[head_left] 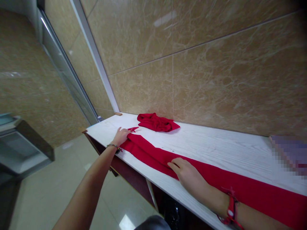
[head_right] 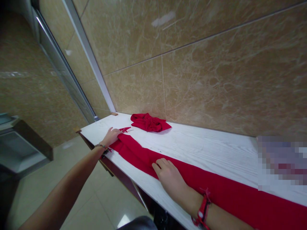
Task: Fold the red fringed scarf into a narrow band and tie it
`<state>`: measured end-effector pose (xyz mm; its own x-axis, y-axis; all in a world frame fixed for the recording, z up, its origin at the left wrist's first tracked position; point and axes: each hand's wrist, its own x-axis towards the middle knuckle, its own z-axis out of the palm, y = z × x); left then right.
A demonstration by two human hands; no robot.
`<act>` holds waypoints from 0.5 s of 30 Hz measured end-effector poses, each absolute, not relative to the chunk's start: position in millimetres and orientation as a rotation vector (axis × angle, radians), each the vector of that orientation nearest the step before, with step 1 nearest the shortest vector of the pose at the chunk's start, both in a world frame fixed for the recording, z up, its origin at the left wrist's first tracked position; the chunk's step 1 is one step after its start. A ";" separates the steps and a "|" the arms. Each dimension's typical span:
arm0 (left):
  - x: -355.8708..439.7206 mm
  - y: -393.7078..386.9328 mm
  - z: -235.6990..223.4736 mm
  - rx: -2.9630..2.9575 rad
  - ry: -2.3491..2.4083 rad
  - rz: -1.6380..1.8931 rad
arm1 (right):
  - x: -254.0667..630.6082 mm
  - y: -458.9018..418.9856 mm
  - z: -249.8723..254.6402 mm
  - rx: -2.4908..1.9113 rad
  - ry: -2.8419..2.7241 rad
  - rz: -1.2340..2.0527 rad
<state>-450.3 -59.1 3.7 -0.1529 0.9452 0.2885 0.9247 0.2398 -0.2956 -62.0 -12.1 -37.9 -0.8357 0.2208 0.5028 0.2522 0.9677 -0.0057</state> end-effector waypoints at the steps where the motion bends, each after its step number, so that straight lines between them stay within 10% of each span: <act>1: -453.5 -63.2 4.7 -1.662 -2.098 0.064 | -61.5 -11.5 -39.5 -0.337 -2.578 -0.080; 15: -464.0 -92.7 13.3 -1.815 -2.067 -0.010 | -57.9 -3.0 -49.0 -0.373 -2.469 -0.015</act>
<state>-464.0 -92.7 13.3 -0.0869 0.9530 0.2903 0.9556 0.1621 -0.2460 -57.9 -3.0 -49.0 -0.7593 0.2618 0.5958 0.2691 0.9599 -0.0788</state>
